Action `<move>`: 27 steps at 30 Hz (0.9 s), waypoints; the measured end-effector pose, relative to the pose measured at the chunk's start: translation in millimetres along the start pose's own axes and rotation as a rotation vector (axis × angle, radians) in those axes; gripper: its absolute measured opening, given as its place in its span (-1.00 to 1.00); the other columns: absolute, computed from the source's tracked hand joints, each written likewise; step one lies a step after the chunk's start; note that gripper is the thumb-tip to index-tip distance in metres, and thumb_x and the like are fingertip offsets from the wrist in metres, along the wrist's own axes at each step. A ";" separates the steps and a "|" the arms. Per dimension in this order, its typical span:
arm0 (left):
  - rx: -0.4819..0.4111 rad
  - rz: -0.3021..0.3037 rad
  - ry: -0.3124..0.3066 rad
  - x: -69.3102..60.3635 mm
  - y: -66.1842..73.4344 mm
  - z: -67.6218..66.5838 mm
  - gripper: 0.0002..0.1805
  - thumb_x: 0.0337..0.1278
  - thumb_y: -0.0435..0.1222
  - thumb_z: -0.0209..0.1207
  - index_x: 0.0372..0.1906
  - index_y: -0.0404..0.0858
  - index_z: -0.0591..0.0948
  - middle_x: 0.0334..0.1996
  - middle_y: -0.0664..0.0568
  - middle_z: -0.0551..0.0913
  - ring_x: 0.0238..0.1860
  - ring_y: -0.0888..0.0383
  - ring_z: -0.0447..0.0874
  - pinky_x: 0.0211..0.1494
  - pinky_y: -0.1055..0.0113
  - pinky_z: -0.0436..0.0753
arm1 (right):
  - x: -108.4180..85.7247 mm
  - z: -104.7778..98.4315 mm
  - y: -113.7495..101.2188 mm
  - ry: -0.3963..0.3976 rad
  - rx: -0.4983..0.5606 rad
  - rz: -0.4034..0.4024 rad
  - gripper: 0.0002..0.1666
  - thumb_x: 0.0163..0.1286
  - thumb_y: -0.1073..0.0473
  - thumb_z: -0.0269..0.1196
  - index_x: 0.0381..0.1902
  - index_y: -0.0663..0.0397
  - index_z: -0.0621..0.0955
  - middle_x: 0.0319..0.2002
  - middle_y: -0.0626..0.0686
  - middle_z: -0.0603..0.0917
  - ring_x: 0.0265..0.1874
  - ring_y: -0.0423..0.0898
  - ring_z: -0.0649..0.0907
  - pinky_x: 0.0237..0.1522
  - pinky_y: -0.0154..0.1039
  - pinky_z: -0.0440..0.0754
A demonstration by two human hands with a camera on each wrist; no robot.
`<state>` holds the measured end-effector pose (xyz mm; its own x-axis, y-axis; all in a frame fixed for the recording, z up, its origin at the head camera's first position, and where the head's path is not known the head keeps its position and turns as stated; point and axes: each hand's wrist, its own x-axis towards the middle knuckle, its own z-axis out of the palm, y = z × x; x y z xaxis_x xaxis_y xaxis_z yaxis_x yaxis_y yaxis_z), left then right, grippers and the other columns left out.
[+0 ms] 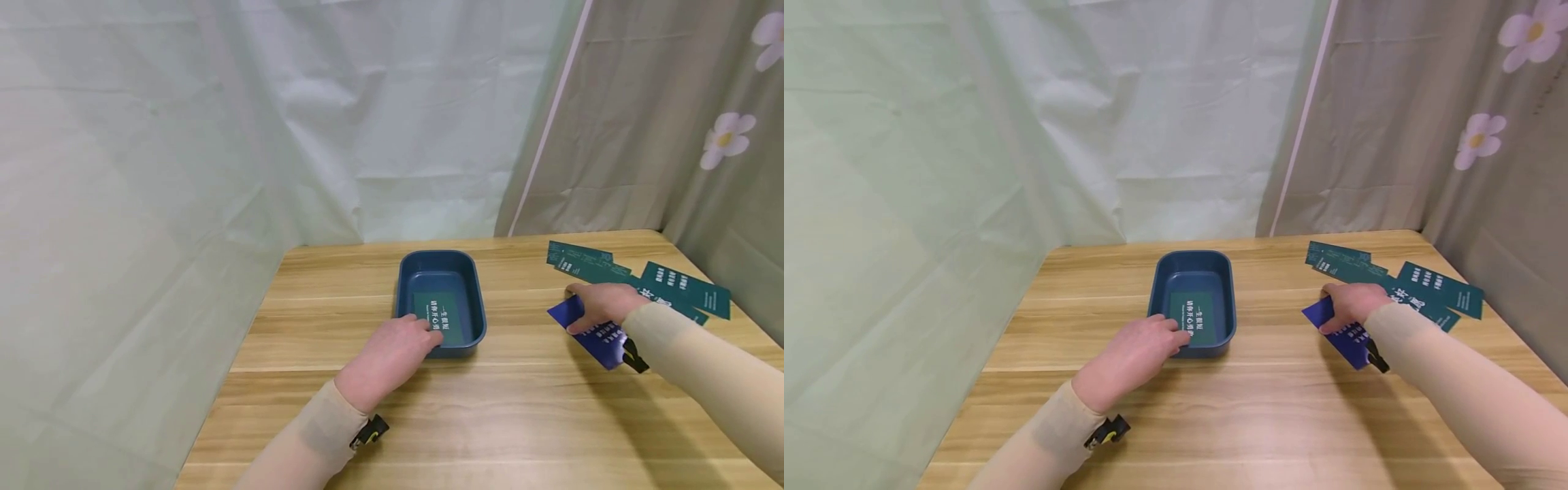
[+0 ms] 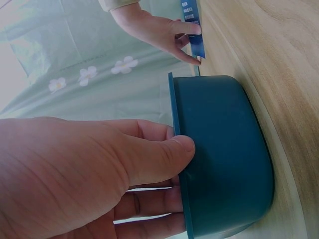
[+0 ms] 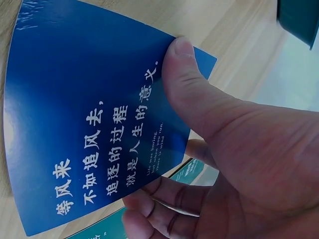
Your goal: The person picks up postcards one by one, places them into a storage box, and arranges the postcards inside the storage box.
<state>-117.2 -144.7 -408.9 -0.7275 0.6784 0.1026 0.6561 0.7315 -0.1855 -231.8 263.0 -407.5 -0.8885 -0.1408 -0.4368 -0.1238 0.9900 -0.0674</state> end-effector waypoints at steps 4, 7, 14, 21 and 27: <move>0.001 0.001 0.003 0.5 0.1 -0.6 -0.78 0.43 -0.35 0.46 0.04 -0.01 0.87 -0.09 0.07 0.85 -0.20 0.13 0.75 -0.05 0.28 0.78 | -3.9 -2.9 -1.2 -0.007 0.016 0.007 0.32 0.14 -0.40 0.66 0.58 0.22 0.35 0.28 0.61 0.51 0.13 0.55 0.58 0.13 0.57 0.60; 0.007 0.002 0.006 1.1 -0.5 -0.7 -0.78 0.43 -0.34 0.46 0.04 0.00 0.87 -0.10 0.07 0.85 -0.20 0.13 0.75 -0.05 0.28 0.78 | -7.9 -5.2 -4.6 -0.001 0.019 0.006 0.30 0.17 -0.37 0.65 0.57 0.26 0.35 0.28 0.63 0.50 0.12 0.54 0.58 0.14 0.57 0.59; 0.003 0.000 0.009 1.1 -0.4 1.5 -0.78 0.43 -0.34 0.46 0.05 0.00 0.87 -0.09 0.08 0.85 -0.20 0.14 0.75 -0.06 0.28 0.79 | -12.1 -8.0 -10.4 0.039 -0.042 -0.062 0.15 0.24 -0.29 0.64 0.50 0.31 0.44 0.13 0.53 0.62 -0.01 0.42 0.66 0.04 0.43 0.66; 0.012 0.007 0.018 2.6 0.4 2.6 -0.79 0.45 -0.35 0.44 0.02 0.01 0.87 -0.12 0.09 0.85 -0.21 0.14 0.74 -0.08 0.28 0.78 | -9.3 -6.8 -9.5 0.111 -0.057 -0.077 0.04 0.21 -0.19 0.68 0.43 0.31 0.54 0.15 0.52 0.67 0.04 0.45 0.68 0.02 0.46 0.65; 0.011 0.004 0.008 3.1 0.8 2.8 -0.79 0.45 -0.36 0.44 0.01 0.01 0.87 -0.12 0.10 0.85 -0.21 0.15 0.74 -0.08 0.29 0.77 | -12.1 -10.4 -9.4 0.219 -0.052 -0.152 -0.24 0.25 0.02 0.67 0.26 0.32 0.66 0.16 0.46 0.71 0.05 0.42 0.71 0.00 0.46 0.66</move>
<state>-119.5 -142.2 -411.4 -0.7229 0.6821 0.1100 0.6568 0.7279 -0.1971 -224.4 255.4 -392.2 -0.9316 -0.2889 -0.2207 -0.2807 0.9573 -0.0686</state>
